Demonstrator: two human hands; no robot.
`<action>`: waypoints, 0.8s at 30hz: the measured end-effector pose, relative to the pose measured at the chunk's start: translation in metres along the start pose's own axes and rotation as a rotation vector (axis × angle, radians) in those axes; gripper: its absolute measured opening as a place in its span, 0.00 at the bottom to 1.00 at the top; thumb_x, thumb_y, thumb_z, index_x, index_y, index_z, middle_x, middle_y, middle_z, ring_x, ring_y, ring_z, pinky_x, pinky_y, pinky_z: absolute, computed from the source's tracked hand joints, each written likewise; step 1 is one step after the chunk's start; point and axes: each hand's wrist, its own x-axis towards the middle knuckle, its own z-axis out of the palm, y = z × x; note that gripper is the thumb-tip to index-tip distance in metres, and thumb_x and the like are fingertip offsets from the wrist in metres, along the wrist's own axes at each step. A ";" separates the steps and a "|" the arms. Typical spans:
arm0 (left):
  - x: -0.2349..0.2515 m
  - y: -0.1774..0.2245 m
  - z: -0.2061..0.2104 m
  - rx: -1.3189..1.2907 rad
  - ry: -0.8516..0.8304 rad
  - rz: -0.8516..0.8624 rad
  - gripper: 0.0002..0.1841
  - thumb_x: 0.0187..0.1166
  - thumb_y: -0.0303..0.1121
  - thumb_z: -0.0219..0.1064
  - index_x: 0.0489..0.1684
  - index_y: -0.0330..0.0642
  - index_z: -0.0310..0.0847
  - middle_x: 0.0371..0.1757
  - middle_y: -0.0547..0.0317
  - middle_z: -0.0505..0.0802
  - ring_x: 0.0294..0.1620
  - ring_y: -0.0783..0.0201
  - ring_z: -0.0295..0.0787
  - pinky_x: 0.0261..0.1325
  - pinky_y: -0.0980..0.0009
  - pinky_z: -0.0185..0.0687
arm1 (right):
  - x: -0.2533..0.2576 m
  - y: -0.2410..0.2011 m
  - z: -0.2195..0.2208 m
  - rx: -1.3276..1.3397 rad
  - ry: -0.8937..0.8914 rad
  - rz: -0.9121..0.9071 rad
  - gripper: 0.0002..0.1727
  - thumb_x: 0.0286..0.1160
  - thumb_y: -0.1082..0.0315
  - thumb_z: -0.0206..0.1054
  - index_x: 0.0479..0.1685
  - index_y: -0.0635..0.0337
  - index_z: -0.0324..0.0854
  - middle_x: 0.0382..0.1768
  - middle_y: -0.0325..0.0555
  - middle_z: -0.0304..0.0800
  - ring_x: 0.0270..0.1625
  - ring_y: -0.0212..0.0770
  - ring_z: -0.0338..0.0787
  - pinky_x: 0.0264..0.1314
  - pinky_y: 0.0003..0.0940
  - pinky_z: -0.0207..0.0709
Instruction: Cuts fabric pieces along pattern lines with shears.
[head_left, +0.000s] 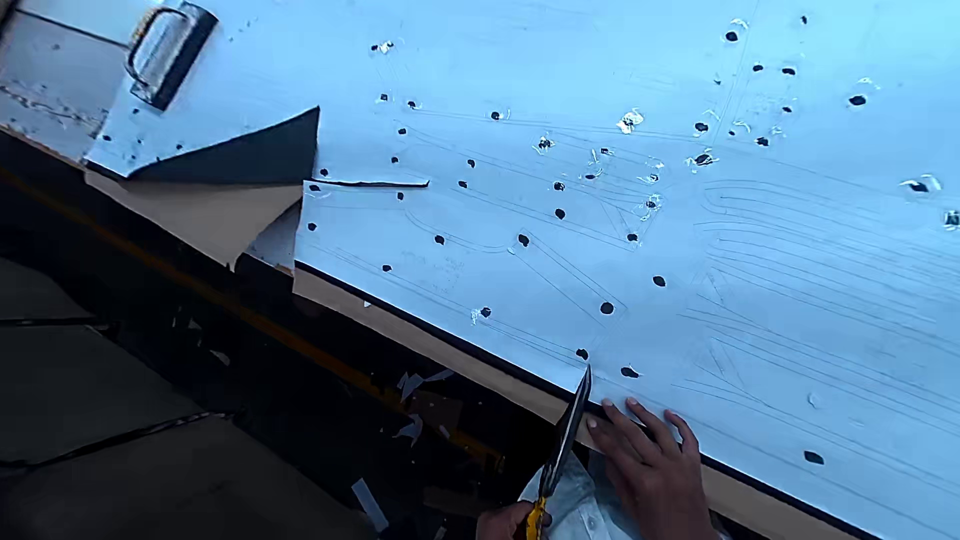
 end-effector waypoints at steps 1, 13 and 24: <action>0.000 0.001 0.000 0.000 0.003 -0.006 0.10 0.63 0.25 0.73 0.40 0.32 0.93 0.28 0.52 0.95 0.23 0.68 0.87 0.31 0.68 0.84 | 0.000 0.000 0.000 0.004 -0.003 -0.003 0.18 0.84 0.55 0.58 0.63 0.28 0.89 0.73 0.30 0.87 0.78 0.47 0.80 0.77 0.61 0.60; 0.002 -0.004 0.004 -0.005 0.041 -0.006 0.09 0.61 0.28 0.73 0.35 0.36 0.94 0.25 0.57 0.94 0.20 0.74 0.84 0.27 0.75 0.80 | 0.003 0.000 -0.004 -0.001 -0.045 -0.018 0.19 0.83 0.57 0.58 0.63 0.30 0.91 0.71 0.33 0.88 0.77 0.50 0.81 0.76 0.63 0.61; 0.004 -0.006 -0.015 0.094 0.016 -0.058 0.11 0.61 0.31 0.73 0.40 0.38 0.94 0.29 0.57 0.95 0.22 0.70 0.86 0.29 0.71 0.82 | 0.003 0.000 -0.005 0.002 -0.054 -0.011 0.18 0.83 0.57 0.58 0.60 0.30 0.92 0.71 0.33 0.89 0.77 0.49 0.81 0.77 0.62 0.59</action>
